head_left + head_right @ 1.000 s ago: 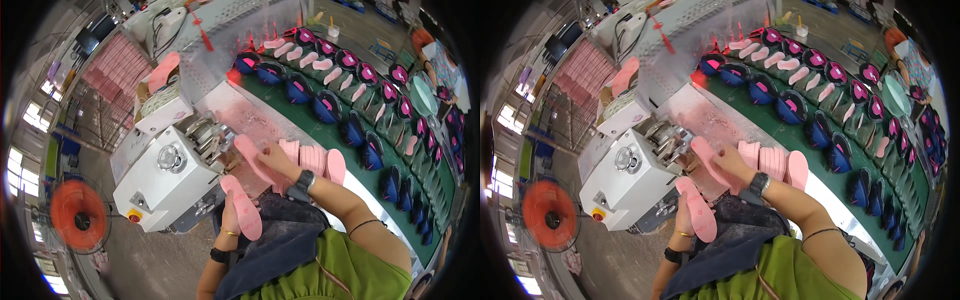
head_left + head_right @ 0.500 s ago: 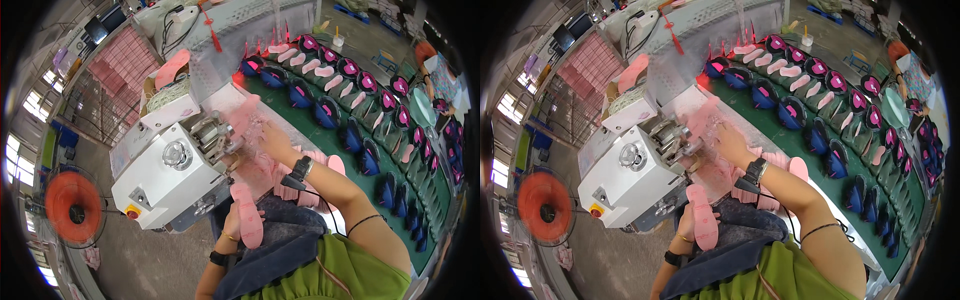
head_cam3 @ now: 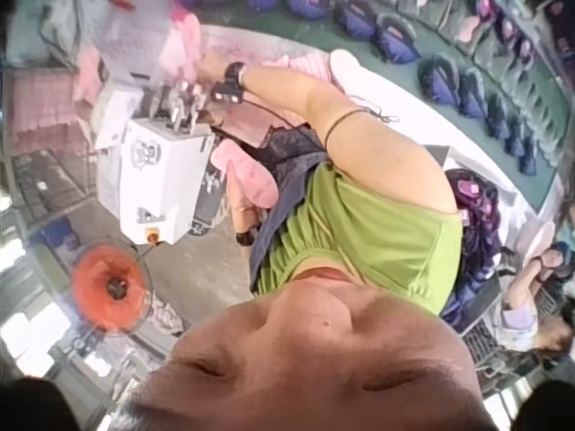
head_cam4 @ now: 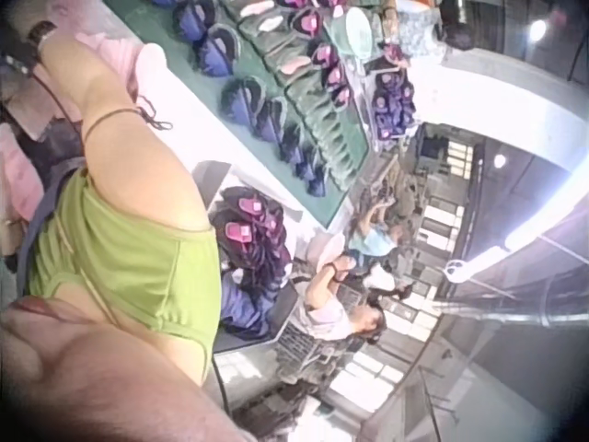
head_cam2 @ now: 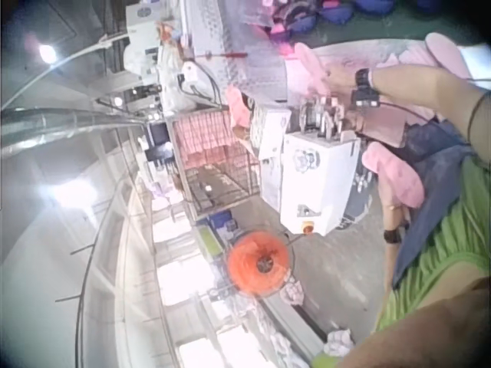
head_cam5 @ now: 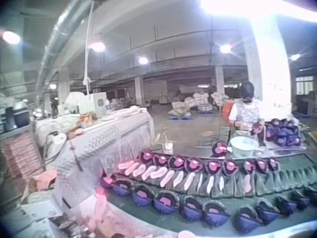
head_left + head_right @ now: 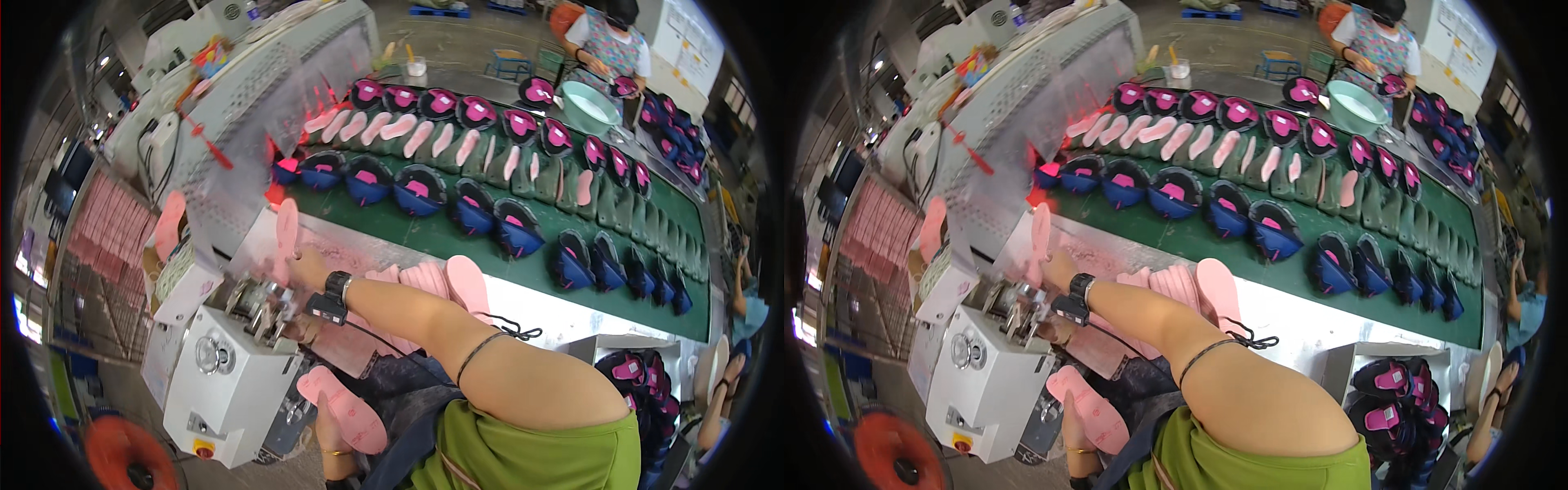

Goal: Feed shoe soles into a processing machine and place the finished components into shoe lasts on an assembly conveyor.

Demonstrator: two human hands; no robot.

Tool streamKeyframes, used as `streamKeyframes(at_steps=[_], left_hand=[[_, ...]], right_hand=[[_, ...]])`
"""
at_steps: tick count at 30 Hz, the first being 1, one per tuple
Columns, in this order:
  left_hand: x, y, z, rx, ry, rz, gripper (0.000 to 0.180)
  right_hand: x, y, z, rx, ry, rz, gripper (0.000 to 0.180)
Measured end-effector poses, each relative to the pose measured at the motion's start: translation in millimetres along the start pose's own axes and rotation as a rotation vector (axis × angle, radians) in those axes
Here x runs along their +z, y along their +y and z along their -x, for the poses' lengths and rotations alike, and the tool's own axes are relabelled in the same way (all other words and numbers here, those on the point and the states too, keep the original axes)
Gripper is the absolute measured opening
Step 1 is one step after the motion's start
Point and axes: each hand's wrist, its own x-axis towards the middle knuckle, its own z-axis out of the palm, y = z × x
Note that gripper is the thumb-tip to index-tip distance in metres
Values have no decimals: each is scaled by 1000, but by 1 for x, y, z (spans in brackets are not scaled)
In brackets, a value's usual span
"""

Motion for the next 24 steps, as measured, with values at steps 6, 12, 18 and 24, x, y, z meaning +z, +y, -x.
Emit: streamKeyframes(at_steps=[6,12,18,24], left_hand=[[12,-6,-23,-48,-121,-16,46],[22,-1,-33,-71,-207,-29,43],[46,5,-47,-141,-189,-41,42],[61,7,-38,-99,-222,-122,43]], right_hand=[[-177,18,-4,73,187,-389,20],[-463,106,40,132,794,243,31],[-648,164,149,383,948,289,27],[-644,182,142,593,877,266,29]])
